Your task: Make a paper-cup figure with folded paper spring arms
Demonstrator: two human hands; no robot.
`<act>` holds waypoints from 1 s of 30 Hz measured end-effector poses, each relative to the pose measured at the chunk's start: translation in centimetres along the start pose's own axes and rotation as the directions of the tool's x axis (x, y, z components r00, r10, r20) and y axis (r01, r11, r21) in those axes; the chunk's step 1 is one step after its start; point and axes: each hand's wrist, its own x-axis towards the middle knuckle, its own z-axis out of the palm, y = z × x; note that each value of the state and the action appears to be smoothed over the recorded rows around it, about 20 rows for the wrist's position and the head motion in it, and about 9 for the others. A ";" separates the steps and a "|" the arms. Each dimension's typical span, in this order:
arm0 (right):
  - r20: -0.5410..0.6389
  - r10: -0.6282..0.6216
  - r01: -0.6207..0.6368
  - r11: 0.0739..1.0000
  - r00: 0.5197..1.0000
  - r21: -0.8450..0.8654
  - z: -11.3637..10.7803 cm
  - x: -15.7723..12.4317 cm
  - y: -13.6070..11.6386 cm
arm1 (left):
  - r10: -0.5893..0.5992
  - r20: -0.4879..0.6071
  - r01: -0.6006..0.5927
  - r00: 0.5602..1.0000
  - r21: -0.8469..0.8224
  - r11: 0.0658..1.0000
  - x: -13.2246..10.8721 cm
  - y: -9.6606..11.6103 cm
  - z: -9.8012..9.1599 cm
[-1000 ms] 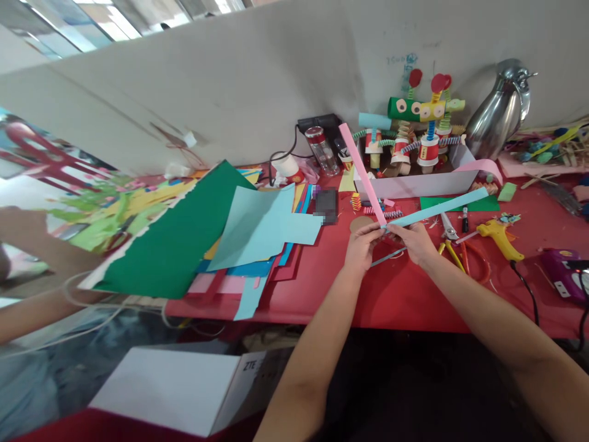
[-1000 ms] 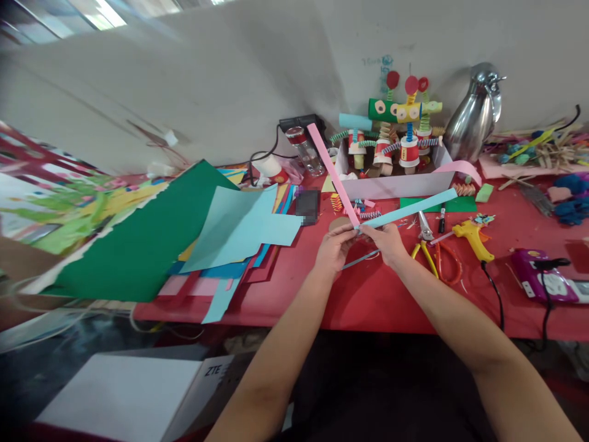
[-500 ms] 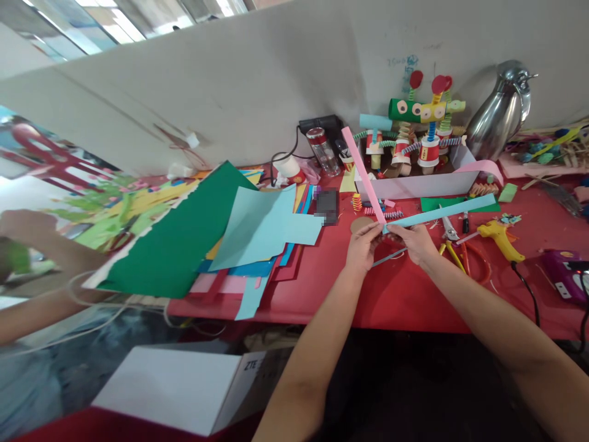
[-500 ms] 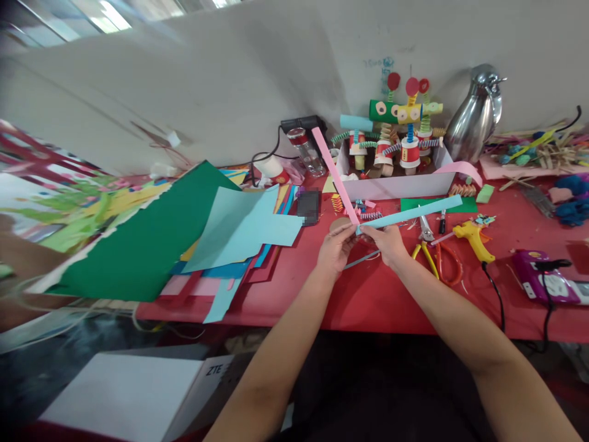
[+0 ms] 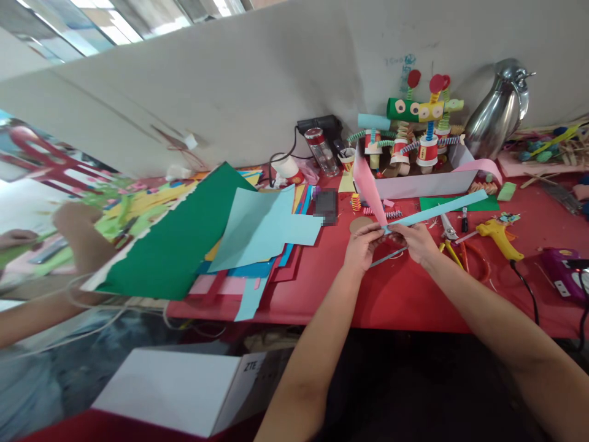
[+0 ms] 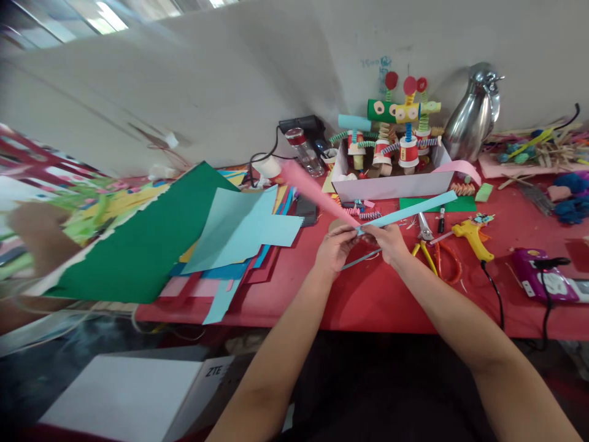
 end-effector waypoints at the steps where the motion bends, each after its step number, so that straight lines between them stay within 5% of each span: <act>1: 0.010 0.001 -0.001 1.000 1.000 -0.005 0.0 0.0 0.0 | 0.011 0.004 -0.011 1.000 0.015 1.000 -0.1 0.0 0.0; 23: 0.020 -0.059 0.060 0.996 0.998 -0.069 -0.3 0.1 0.2 | 0.251 0.136 -0.275 0.958 0.200 0.940 -0.6 -0.3 0.1; 30: 0.215 -0.042 0.042 0.999 0.976 0.004 -0.6 0.3 -0.9 | 0.069 0.171 -0.061 0.983 -0.052 0.997 0.2 -0.1 -0.6</act>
